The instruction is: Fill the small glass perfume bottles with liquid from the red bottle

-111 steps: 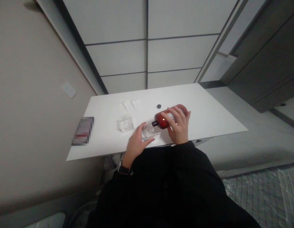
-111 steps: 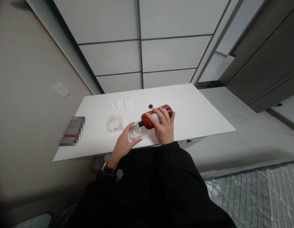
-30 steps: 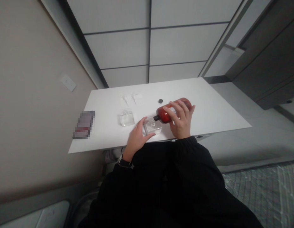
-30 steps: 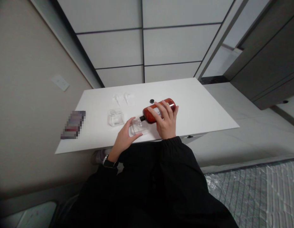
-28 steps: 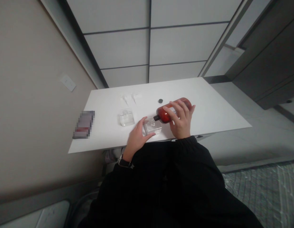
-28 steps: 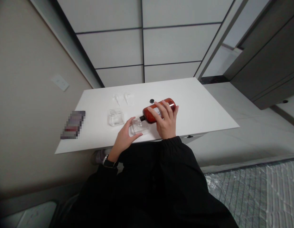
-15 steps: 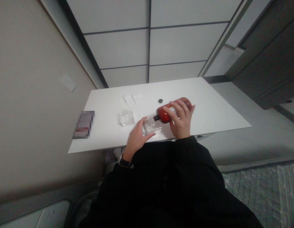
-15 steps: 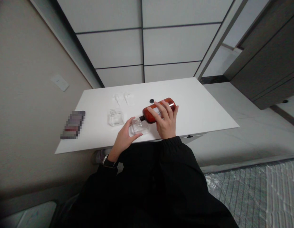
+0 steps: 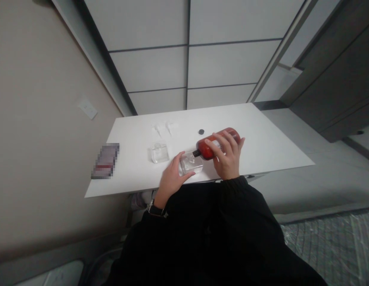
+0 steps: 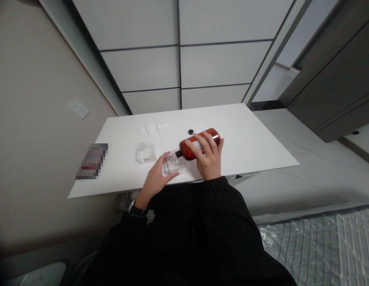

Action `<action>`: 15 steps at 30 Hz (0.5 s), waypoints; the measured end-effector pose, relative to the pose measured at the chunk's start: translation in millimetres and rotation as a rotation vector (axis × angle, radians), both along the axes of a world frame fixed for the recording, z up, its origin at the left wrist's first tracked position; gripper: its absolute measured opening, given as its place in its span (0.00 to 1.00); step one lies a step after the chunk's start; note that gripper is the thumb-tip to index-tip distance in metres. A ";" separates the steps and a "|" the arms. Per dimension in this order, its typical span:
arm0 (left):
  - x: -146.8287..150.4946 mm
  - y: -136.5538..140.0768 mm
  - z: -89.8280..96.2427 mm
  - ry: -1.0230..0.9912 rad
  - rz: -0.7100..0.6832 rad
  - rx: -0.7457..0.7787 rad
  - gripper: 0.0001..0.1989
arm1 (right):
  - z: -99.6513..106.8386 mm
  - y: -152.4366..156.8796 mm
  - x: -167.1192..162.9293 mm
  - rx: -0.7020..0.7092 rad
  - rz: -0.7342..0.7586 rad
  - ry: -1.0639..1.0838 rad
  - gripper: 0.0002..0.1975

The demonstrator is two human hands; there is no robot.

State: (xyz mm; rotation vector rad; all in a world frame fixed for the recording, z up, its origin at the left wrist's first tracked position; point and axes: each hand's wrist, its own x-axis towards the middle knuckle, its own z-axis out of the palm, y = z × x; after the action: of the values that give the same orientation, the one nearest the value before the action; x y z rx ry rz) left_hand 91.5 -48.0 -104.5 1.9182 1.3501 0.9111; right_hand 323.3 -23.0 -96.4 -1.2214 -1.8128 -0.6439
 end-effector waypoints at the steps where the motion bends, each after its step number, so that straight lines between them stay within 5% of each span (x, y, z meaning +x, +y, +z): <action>1: -0.1 0.0 0.1 0.001 0.001 0.002 0.39 | 0.7 -0.4 -0.5 0.004 0.000 -0.003 0.29; 15: -0.9 -0.6 1.3 -0.002 0.010 -0.012 0.38 | -2.4 -0.1 2.3 -0.047 -0.023 -0.011 0.30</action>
State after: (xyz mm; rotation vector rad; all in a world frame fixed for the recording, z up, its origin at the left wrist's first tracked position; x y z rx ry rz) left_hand 90.6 -48.6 -103.1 1.9026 1.3621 0.9075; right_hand 325.5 -23.1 -98.8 -1.2733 -1.8344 -0.6253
